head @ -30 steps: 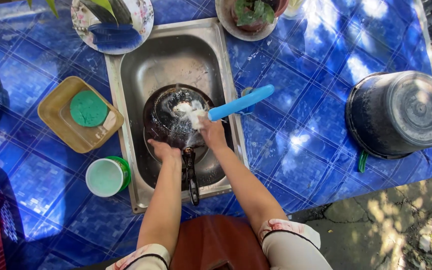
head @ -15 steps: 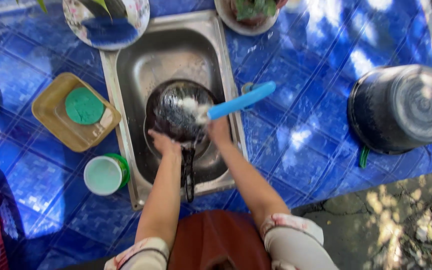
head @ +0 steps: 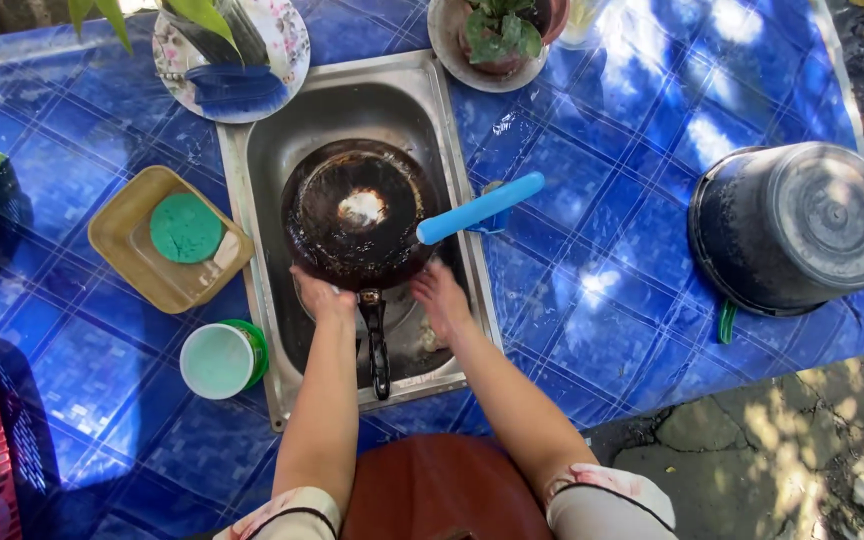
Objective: The person scrubs a pot, a pan, and a plastic container with a sponge in a sink, rinsing each under a faucet. After cleaning the pot and pan, they set them on the table and finish by washing the container.
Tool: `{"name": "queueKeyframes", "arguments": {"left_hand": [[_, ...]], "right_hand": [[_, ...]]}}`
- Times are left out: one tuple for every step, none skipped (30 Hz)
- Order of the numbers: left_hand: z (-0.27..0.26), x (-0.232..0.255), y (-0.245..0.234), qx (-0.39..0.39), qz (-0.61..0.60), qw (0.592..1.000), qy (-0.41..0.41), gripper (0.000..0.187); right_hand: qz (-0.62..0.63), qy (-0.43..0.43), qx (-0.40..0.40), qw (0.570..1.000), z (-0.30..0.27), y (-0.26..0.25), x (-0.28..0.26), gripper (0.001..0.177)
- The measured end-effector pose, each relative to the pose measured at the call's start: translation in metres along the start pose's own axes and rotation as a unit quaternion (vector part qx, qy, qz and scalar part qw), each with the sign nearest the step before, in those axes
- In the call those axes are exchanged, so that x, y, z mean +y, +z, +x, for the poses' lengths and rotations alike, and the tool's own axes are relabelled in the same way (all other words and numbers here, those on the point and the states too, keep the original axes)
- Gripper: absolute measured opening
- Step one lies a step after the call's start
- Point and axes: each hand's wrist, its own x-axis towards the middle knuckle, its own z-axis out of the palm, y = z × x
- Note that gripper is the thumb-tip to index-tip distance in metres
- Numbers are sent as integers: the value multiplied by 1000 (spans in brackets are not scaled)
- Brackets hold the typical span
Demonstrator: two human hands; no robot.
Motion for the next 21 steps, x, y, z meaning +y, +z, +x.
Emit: {"name": "queueKeyframes", "arguments": {"left_hand": [[-4, -3, 5, -1, -2, 1000, 0, 68], [-8, -6, 11, -20, -5, 1000, -12, 67], [-10, -8, 20, -40, -10, 999, -24, 67], [-12, -12, 30, -43, -13, 999, -24, 67], [-14, -16, 38, -57, -6, 998, -5, 69], [-17, -20, 45, -70, 1, 997, 13, 70], [-9, -37, 32, -67, 1, 998, 13, 70], [-2, -53, 19, -55, 112, 988, 92, 70], [9, -68, 12, -44, 218, 960, 170, 71], [-2, -81, 4, -44, 216, 960, 173, 71], [-13, -95, -3, -88, 354, 883, 295, 68], [-23, -109, -9, -126, 478, 769, 405, 66], [-31, -109, -11, -124, 479, 769, 405, 66], [-38, -109, -14, -128, 499, 781, 352, 64], [-47, -111, -18, -133, 518, 792, 296, 65], [-40, -113, -20, -131, 519, 792, 294, 65], [-33, -115, -22, -154, 545, 771, 291, 58], [-26, -116, -23, -177, 570, 749, 288, 51], [-22, -115, -9, -176, 570, 749, 287, 51], [-17, -114, 4, -158, 572, 756, 277, 46], [-15, -114, 13, -137, 575, 763, 263, 42]], "right_hand": [[-1, -1, -1, 1000, -7, 29, -19, 67], [79, 16, -35, 996, -15, 59, -38, 68], [158, 32, -69, 985, -20, 90, -59, 70], [156, 29, -72, 985, -8, 96, -63, 70], [213, -18, -14, 977, 3, 101, -65, 71], [269, -66, 44, 960, 14, 105, -67, 71], [268, -63, 46, 960, 27, 97, -61, 71], [279, -75, 102, 952, 40, 89, -55, 70], [289, -89, 153, 941, 57, 85, -52, 69], [287, -88, 150, 942, 70, 80, -48, 69], [264, -130, 121, 948, 82, 76, -44, 63], [240, -171, 91, 951, 95, 72, -40, 58], [240, -169, 91, 952, 84, 85, -53, 58], [228, -138, 127, 955, 73, 99, -66, 63], [216, -107, 165, 956, 61, 109, -79, 69], [215, -106, 167, 956, 56, 114, -89, 69], [207, -86, 193, 955, 52, 119, -100, 72], [198, -66, 218, 953, 47, 124, -111, 76], [198, -65, 219, 953, 51, 124, -119, 76], [183, -68, 226, 954, 55, 124, -127, 76], [167, -69, 236, 955, 56, 121, -132, 76]]}}
